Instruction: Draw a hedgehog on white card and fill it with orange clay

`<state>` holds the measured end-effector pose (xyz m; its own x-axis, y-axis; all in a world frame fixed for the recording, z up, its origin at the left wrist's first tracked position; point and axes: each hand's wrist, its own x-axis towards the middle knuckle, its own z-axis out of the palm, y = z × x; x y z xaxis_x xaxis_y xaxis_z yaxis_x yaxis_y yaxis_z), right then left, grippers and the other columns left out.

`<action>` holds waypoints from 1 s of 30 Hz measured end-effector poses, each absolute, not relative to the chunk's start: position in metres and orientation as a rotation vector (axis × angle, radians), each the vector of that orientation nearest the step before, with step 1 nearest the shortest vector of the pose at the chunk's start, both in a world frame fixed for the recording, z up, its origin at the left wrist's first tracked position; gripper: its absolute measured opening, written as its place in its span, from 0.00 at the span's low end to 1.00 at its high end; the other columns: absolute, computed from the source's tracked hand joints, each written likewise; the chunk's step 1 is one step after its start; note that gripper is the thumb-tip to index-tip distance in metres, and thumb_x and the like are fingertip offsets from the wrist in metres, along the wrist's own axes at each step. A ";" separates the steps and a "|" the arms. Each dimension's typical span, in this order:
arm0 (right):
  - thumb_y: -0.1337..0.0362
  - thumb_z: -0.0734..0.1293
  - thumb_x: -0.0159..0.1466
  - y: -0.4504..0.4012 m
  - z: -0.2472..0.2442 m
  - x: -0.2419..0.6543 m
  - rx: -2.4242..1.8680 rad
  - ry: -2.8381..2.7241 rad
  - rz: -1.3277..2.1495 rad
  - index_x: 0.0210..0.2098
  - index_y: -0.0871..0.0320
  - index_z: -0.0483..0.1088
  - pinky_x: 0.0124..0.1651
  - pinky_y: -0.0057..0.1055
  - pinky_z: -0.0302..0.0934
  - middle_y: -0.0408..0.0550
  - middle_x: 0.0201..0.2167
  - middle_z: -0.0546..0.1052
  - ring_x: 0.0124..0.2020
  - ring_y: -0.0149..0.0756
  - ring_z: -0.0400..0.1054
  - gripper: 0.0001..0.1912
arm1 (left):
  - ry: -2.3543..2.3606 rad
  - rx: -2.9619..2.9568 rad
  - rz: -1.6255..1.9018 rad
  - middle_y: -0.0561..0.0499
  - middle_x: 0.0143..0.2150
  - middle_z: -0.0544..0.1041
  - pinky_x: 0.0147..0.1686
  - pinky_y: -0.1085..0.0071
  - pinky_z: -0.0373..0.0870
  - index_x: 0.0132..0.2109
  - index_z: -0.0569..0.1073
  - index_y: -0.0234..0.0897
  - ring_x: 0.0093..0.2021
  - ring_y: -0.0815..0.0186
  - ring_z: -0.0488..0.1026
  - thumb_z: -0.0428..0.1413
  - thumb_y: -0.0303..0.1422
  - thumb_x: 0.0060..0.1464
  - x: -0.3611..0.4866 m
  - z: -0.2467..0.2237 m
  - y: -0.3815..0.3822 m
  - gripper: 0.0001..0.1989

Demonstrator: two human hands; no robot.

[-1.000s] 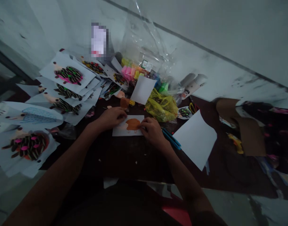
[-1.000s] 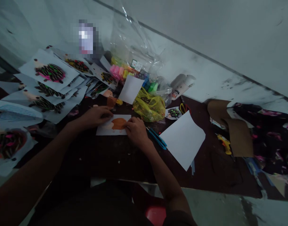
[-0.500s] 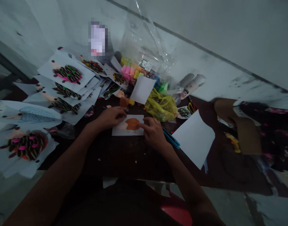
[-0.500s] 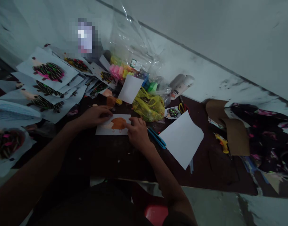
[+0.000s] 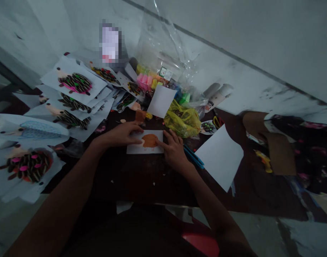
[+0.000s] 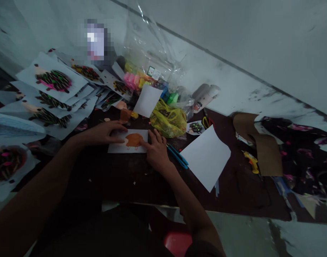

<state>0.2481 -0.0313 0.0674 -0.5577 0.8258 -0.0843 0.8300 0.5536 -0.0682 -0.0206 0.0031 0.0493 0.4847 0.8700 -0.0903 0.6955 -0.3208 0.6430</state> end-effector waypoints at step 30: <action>0.73 0.65 0.65 -0.041 0.062 0.251 1.397 2.872 -0.144 0.57 0.46 0.75 0.70 0.53 0.40 0.50 0.73 0.57 0.75 0.51 0.40 0.25 | 1.384 2.178 0.254 0.42 0.61 0.70 0.59 0.54 0.65 0.55 0.73 0.43 0.58 0.47 0.69 0.66 0.39 0.42 -0.014 0.047 -0.003 0.31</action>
